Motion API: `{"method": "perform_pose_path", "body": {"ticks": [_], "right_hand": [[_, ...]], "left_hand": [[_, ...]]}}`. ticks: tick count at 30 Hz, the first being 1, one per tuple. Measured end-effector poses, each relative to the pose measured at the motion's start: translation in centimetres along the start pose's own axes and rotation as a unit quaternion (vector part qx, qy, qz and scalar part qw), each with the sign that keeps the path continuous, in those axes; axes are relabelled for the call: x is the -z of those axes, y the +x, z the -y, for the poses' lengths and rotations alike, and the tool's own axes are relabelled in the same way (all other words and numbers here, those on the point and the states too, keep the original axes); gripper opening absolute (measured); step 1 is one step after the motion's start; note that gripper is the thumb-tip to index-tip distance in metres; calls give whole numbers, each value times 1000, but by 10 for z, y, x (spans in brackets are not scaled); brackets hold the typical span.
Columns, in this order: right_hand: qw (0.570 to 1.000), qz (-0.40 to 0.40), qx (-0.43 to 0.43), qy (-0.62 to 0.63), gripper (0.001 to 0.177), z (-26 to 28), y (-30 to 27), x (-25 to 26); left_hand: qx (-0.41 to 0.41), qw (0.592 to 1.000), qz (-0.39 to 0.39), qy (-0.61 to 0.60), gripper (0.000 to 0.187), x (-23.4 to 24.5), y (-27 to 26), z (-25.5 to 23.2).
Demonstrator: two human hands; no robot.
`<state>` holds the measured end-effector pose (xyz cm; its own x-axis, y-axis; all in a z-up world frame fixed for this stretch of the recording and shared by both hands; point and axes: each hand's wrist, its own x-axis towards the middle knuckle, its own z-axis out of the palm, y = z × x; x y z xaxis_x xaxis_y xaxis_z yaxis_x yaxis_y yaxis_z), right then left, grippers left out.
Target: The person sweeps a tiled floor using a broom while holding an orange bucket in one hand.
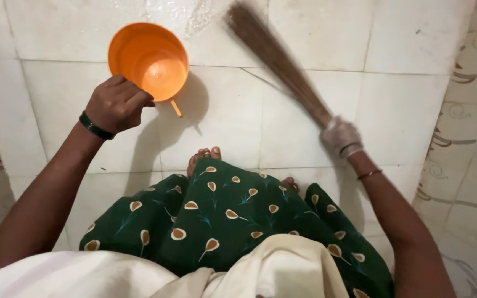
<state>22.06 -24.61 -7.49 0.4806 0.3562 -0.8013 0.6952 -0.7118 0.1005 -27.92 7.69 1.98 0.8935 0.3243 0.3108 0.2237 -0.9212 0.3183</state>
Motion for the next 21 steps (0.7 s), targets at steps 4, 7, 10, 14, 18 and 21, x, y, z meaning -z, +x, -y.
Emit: {"method": "perform_pose_path", "body": {"ticks": [4,7,10,14,18,21], "right_hand": [[992,-23,-82,90,45,-11,31,30],[994,-69,51,65,53,10,9,18],[997,41,57,41,54,46,-27,-6],[996,38,71,-47,43,40,-23,2],[994,-91,20,-49,39,-9,23,41],[986,-161,35,-37,39,-26,38,51]], "left_hand": [[-5,1000,14,-12,14,-2,8,-4],[-14,1000,16,-8,15,-4,17,-6],[-23,999,11,-21,14,-6,29,-7],[-43,999,-8,-19,13,-9,46,-9],[-58,998,-19,-29,13,-14,54,-14],[-65,997,-13,-34,14,-15,62,-14]]}}
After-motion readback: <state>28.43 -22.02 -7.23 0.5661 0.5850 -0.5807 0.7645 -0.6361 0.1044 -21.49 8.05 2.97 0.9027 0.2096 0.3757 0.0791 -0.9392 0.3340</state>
